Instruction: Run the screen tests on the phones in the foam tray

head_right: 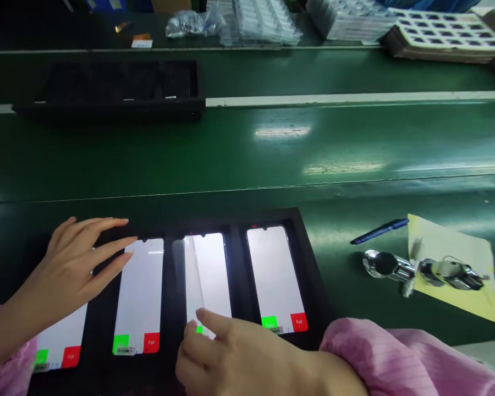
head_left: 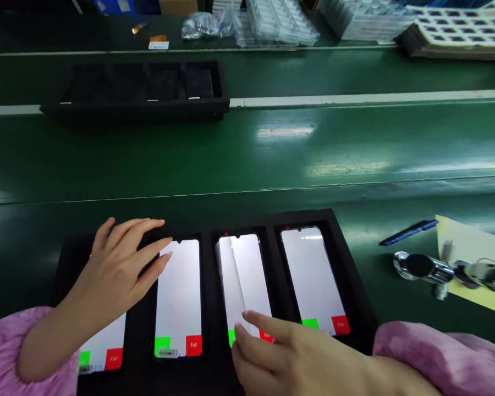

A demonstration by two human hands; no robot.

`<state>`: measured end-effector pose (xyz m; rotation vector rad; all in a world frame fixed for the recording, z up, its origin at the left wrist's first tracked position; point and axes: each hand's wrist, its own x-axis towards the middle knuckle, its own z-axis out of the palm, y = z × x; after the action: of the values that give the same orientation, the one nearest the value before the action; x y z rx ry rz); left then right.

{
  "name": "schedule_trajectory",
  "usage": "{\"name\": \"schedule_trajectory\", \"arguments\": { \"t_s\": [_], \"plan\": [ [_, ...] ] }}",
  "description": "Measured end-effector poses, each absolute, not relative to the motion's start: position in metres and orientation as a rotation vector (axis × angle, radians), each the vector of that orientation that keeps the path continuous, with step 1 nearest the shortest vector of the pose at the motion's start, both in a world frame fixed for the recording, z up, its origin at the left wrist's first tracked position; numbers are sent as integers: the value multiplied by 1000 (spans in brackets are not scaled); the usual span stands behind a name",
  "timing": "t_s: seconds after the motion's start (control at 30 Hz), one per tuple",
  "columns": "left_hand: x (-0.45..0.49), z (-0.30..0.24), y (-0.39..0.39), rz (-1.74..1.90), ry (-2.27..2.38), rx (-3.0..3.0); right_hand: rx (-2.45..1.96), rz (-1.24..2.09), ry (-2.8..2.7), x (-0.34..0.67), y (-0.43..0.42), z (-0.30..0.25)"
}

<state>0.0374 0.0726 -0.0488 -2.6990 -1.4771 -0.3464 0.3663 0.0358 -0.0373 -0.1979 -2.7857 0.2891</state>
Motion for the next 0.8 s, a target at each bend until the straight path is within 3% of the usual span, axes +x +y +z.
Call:
{"name": "schedule_trajectory", "arguments": {
  "t_s": [0.17, 0.4, 0.8],
  "plan": [
    [39, -44, 80, -350, -1621, -2678, -548, 352, -2662, 369, 78, -35],
    [42, -36, 73, -217, -1722, -2535, -1218, 815, -1924, 385, 150, -33],
    [42, -31, 79, -528, -1817, -2634, -1258, 872, -1825, 382, 116, -21]
  ]
}}
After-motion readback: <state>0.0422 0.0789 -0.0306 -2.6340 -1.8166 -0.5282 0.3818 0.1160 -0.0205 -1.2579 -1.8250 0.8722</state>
